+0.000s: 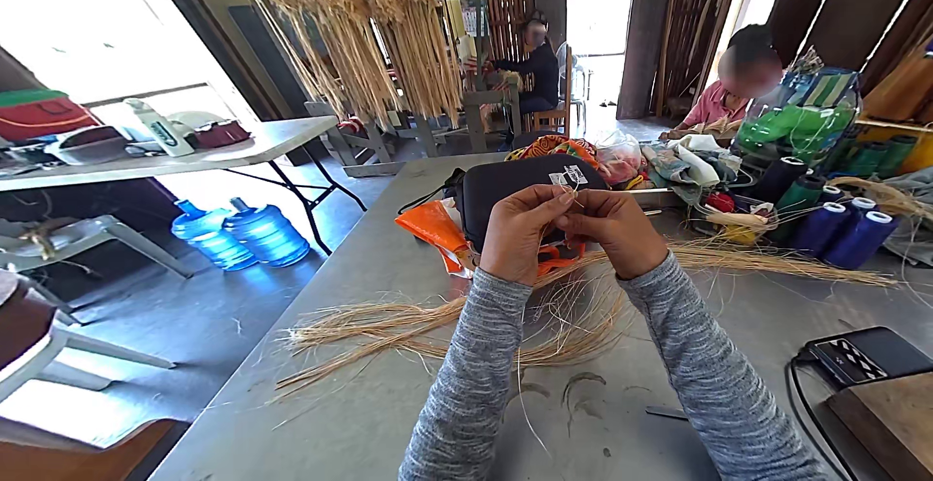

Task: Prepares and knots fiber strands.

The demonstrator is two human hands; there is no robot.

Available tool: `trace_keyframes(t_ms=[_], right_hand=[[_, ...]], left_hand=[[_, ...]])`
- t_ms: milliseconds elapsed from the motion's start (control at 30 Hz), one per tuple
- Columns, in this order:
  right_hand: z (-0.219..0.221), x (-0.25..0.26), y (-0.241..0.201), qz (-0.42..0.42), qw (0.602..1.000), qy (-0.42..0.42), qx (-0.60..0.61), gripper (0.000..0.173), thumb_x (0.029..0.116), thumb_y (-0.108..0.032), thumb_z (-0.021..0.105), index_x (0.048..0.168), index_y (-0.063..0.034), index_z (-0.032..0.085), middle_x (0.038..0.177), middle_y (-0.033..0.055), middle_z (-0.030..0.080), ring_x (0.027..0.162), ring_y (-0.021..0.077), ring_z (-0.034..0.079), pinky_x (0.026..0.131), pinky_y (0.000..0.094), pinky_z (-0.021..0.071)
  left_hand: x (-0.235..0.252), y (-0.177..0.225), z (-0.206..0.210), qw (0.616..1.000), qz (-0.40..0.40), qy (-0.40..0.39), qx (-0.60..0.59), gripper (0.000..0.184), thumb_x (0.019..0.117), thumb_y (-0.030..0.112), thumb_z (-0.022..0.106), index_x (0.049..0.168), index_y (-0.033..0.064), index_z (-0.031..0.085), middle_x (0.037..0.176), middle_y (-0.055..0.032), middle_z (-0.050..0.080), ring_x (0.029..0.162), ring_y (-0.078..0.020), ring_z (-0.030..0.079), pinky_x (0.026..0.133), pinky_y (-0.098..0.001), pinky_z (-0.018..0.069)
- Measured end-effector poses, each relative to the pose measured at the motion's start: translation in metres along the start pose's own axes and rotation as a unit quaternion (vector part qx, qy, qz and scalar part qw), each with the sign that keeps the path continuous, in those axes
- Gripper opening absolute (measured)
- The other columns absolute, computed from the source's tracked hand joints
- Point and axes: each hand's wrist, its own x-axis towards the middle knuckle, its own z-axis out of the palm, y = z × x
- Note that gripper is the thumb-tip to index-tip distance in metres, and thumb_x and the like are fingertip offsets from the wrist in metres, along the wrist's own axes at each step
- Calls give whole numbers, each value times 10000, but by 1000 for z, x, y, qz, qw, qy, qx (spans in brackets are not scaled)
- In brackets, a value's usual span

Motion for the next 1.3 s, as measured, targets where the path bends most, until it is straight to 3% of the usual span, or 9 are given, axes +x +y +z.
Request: trace_keyframes(t_ms=[367,467,700,867,967,1033,1100,1167,1300], right_hand=[[0,2,4,21,1000,-1,-8,99,906,83,678,905,-11,711,739,-3,699,620,25,644,638,194,578],[-1,2,5,13,1000,-12,-20,103,894,88,679,909,-6,719,733,-4,700,624,19,637,644,190,566],[-13,4,0,26,996,-51,-66,103,916,44,664,856,-31,700,727,-13,689,631,12,625,626,179,542],[-36,11,-2,82,988,-87,94,172,941,-34,537,844,-61,676,812,68,761,749,113,731,721,270,607],[-47,12,-4,71,985,-96,125,208,972,-26,526,853,-65,692,702,36,720,645,121,716,671,295,627],[-52,10,-11,56,994,-76,58,187,980,6,547,874,-42,693,644,-3,678,540,58,641,545,220,573],[-55,6,-18,35,998,-58,-14,163,978,28,585,903,-21,721,628,-30,663,451,-24,495,418,134,400],[-59,4,-23,7,997,-47,-63,156,965,41,613,913,-19,747,623,-46,666,429,-59,424,393,118,316],[-66,2,-27,-72,988,-35,-130,118,903,67,684,938,-15,762,701,-33,715,538,-36,580,525,125,497]], left_hand=[[1,-4,0,1000,13,-1,1,127,955,-45,624,894,29,708,797,-25,704,706,-63,652,687,-207,554],[-3,-5,0,999,22,-2,39,129,975,12,628,904,83,709,753,36,688,638,-13,625,630,-162,535],[0,0,-1,1000,18,11,13,156,970,-26,623,866,59,703,784,13,688,713,-46,641,699,-203,550],[2,5,-12,998,-19,-51,-6,222,1014,5,541,867,111,668,849,10,685,761,-44,632,658,-182,519],[2,10,-20,993,-40,-110,21,235,1015,-2,505,884,129,649,881,11,688,785,-52,644,662,-193,534],[1,13,-24,986,-59,-153,26,240,1002,-10,479,893,120,649,909,-31,740,810,-88,704,683,-219,579],[0,14,-26,979,-77,-188,13,232,1012,-18,453,916,97,630,955,-103,781,832,-156,764,738,-270,623],[-3,13,-25,978,-85,-192,6,228,1010,-37,454,921,78,630,919,-110,779,790,-162,769,722,-266,625],[-1,16,-25,982,-71,-175,25,252,985,-83,490,874,84,644,803,-40,745,693,-88,721,654,-221,609]])
